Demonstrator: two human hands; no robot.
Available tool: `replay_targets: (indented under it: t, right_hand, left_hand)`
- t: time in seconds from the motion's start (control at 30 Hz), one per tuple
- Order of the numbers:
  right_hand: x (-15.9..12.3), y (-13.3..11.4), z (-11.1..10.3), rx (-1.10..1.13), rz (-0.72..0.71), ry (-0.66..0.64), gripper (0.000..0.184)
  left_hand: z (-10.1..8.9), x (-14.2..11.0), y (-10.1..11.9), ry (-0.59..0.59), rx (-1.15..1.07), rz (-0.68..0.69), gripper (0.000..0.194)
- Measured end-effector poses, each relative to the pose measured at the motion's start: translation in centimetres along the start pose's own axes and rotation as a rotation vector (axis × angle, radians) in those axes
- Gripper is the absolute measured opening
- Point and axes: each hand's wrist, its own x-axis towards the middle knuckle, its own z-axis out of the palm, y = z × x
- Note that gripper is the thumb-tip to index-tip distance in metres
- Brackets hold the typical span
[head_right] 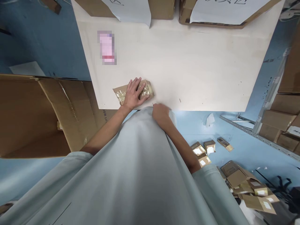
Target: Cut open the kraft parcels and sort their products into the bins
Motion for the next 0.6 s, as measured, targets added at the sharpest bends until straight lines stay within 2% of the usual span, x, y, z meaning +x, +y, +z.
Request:
replay_targets:
  t: [0.1, 0.23, 0.33, 0.47, 0.6]
  right_hand:
    - [-0.5, 2.0, -0.1, 0.033, 0.072, 0.084, 0.040]
    - [-0.5, 5.0, -0.7, 0.154, 0.114, 0.211, 0.038]
    - [-0.2, 6.9, -0.7, 0.316, 0.090, 0.314, 0.039]
    - [-0.2, 8.4, -0.5, 0.505, 0.019, 0.454, 0.049]
    - [-0.2, 8.7, -0.6, 0.570, -0.020, 0.529, 0.057]
  left_hand:
    - [-0.1, 0.2, 0.0, -0.039, 0.052, 0.032, 0.102]
    - [-0.4, 0.0, 0.7, -0.073, 0.178, 0.068, 0.111]
    - [-1.6, -0.8, 2.2, -0.062, 0.234, 0.118, 0.115]
    - [-3.8, -2.4, 4.5, -0.026, 0.234, 0.156, 0.119]
    - [-5.4, -4.3, 4.8, -0.057, 0.231, 0.125, 0.112]
